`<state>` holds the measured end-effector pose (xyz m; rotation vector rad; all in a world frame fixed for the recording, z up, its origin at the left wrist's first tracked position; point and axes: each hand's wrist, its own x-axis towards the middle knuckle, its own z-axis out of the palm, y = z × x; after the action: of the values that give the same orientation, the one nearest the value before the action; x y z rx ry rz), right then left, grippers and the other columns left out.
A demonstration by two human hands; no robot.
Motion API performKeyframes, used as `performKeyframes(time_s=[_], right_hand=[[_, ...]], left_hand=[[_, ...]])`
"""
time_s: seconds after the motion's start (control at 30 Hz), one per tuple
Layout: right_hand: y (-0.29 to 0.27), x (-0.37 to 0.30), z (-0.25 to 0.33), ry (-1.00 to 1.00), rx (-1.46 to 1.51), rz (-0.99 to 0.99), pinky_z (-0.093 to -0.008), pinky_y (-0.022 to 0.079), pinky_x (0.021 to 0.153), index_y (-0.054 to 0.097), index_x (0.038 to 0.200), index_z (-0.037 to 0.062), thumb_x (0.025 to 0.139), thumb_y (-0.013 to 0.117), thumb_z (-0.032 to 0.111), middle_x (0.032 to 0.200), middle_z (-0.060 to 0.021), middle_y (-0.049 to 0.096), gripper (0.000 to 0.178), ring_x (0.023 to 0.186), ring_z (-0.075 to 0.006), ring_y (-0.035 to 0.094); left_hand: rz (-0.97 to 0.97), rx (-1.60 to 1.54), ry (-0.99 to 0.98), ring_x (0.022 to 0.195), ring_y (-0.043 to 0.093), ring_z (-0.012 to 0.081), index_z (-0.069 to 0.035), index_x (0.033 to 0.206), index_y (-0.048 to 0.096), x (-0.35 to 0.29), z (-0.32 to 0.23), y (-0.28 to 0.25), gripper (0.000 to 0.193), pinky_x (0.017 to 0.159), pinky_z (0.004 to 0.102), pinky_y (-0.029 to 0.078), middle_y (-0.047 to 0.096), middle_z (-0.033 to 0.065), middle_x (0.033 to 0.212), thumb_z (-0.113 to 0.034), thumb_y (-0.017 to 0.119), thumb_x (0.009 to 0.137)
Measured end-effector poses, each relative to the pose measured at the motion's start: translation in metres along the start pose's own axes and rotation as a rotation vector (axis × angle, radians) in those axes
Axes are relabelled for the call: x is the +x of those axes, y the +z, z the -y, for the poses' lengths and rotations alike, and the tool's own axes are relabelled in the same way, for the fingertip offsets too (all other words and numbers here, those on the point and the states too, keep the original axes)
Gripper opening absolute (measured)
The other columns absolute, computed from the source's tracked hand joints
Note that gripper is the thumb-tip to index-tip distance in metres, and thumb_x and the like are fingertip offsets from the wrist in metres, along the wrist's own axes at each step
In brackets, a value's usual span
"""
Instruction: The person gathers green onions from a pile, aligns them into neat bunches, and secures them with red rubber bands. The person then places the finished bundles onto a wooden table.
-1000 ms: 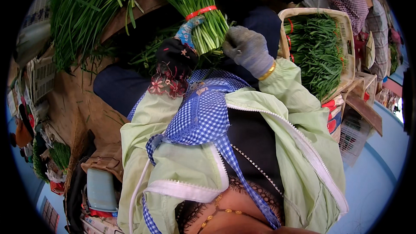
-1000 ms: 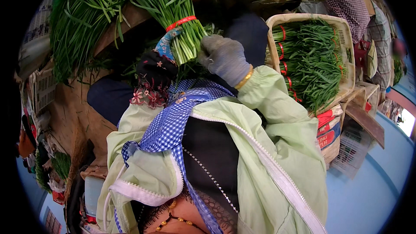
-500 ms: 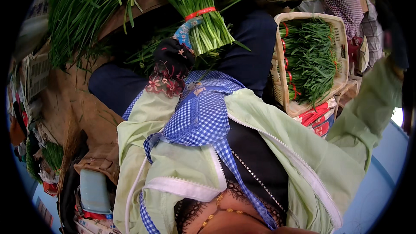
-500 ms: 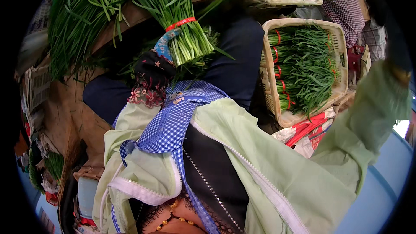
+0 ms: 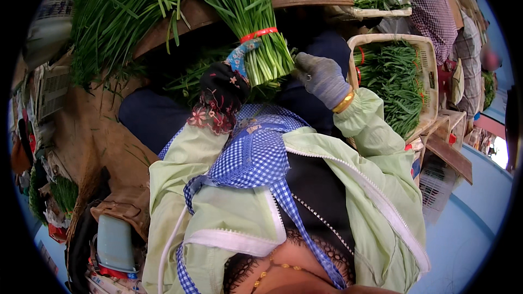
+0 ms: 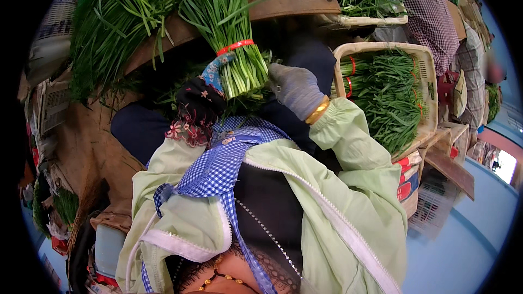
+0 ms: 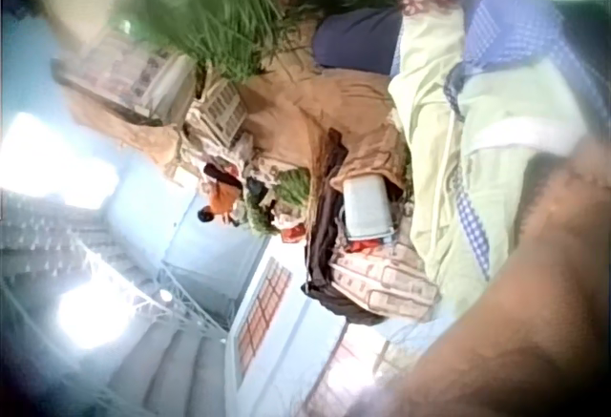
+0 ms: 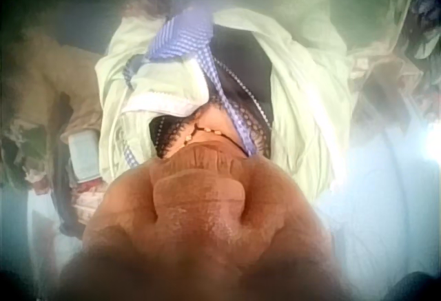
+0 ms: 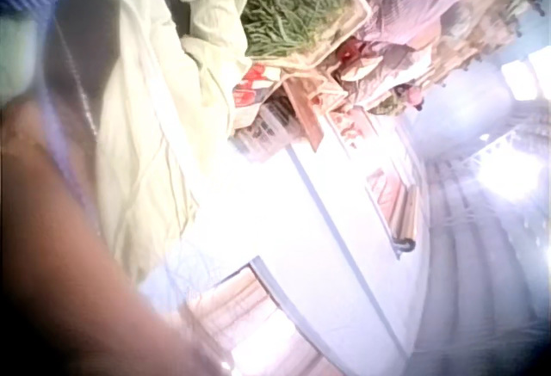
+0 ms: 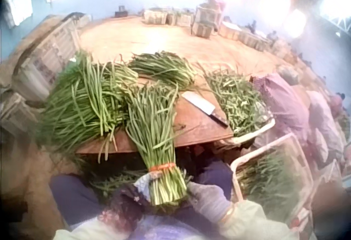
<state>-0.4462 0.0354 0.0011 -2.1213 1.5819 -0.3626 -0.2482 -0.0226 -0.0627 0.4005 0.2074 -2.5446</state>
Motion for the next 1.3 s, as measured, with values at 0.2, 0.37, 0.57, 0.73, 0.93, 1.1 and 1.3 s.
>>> performKeyframes(time_s=[0.2, 0.37, 0.57, 0.73, 0.93, 1.1, 1.3], right_hand=[[-0.077, 0.0, 0.005, 0.422, 0.523, 0.606, -0.0232, 0.042, 0.046, 0.057, 0.08, 0.0027, 0.079, 0.058, 0.009, 0.059, -0.0016, 0.054, 0.007, 0.048, -0.0087, 0.051], [-0.086, 0.019, -0.023, 0.397, 0.32, 0.451, -0.0225, 0.045, 0.05, 0.06, 0.086, 0.0034, 0.082, 0.059, 0.02, 0.061, -0.003, 0.057, 0.017, 0.053, -0.0099, 0.054], [-0.001, 0.016, -0.023, 0.323, 0.449, 0.378, -0.0223, 0.043, 0.049, 0.059, 0.09, 0.0026, 0.079, 0.064, 0.021, 0.064, -0.0022, 0.058, 0.022, 0.052, -0.009, 0.052], [-0.024, 0.016, -0.021, 0.5, 0.786, 0.441, -0.019, 0.041, 0.046, 0.056, 0.082, 0.005, 0.082, 0.059, 0.019, 0.059, -0.0006, 0.054, 0.014, 0.048, -0.0062, 0.049], [-0.134, 0.011, -0.009, 0.393, 0.401, 0.709, -0.0224, 0.036, 0.044, 0.057, 0.078, 0.0025, 0.076, 0.057, 0.015, 0.057, 0.0008, 0.049, 0.013, 0.049, -0.0063, 0.047], [-0.252, 0.026, -0.039, 0.392, 0.118, 0.614, -0.0234, 0.043, 0.045, 0.057, 0.081, 0.0041, 0.074, 0.058, 0.01, 0.059, -0.0016, 0.051, 0.009, 0.052, -0.0104, 0.053], [-0.231, 0.103, -0.073, 0.08, -0.496, -0.107, -0.0314, 0.046, 0.052, 0.055, 0.094, 0.0073, 0.076, 0.059, 0.017, 0.069, -0.0083, 0.056, 0.021, 0.061, -0.0221, 0.057]], left_hand=[[-0.056, 0.071, 0.035, 0.103, 0.056, 0.0338, -0.002, 0.117, 0.051, 0.002, 0.0, -0.01, 0.04, 0.092, 0.0505, 0.043, 0.057, 0.0183, 0.112, -0.019, 0.058, 0.081], [-0.189, 0.072, 0.05, 0.103, 0.056, 0.0332, -0.001, 0.117, 0.05, 0.0, -0.001, -0.008, 0.04, 0.092, 0.0498, 0.042, 0.056, 0.0178, 0.113, -0.017, 0.058, 0.081], [-0.035, 0.054, 0.006, 0.106, 0.053, 0.0344, -0.001, 0.121, 0.047, 0.009, 0.0, -0.016, 0.045, 0.095, 0.0505, 0.04, 0.054, 0.0198, 0.116, -0.02, 0.057, 0.081], [-0.143, 0.075, 0.019, 0.103, 0.056, 0.0341, -0.001, 0.117, 0.05, 0.007, -0.004, -0.013, 0.041, 0.092, 0.0499, 0.042, 0.056, 0.0191, 0.113, -0.019, 0.058, 0.081], [-0.297, 0.143, 0.072, 0.1, 0.057, 0.034, -0.001, 0.116, 0.051, -0.002, -0.003, -0.014, 0.04, 0.091, 0.0496, 0.043, 0.057, 0.0187, 0.111, -0.019, 0.059, 0.081], [-0.304, 0.195, 0.108, 0.095, 0.06, 0.0322, -0.001, 0.114, 0.052, -0.001, 0.0, -0.017, 0.037, 0.086, 0.0471, 0.048, 0.06, 0.0171, 0.107, -0.015, 0.059, 0.081], [-0.289, 0.299, 0.126, 0.091, 0.062, 0.0297, -0.002, 0.112, 0.053, 0.006, 0.001, -0.013, 0.035, 0.08, 0.0458, 0.051, 0.061, 0.015, 0.104, -0.017, 0.061, 0.081]])
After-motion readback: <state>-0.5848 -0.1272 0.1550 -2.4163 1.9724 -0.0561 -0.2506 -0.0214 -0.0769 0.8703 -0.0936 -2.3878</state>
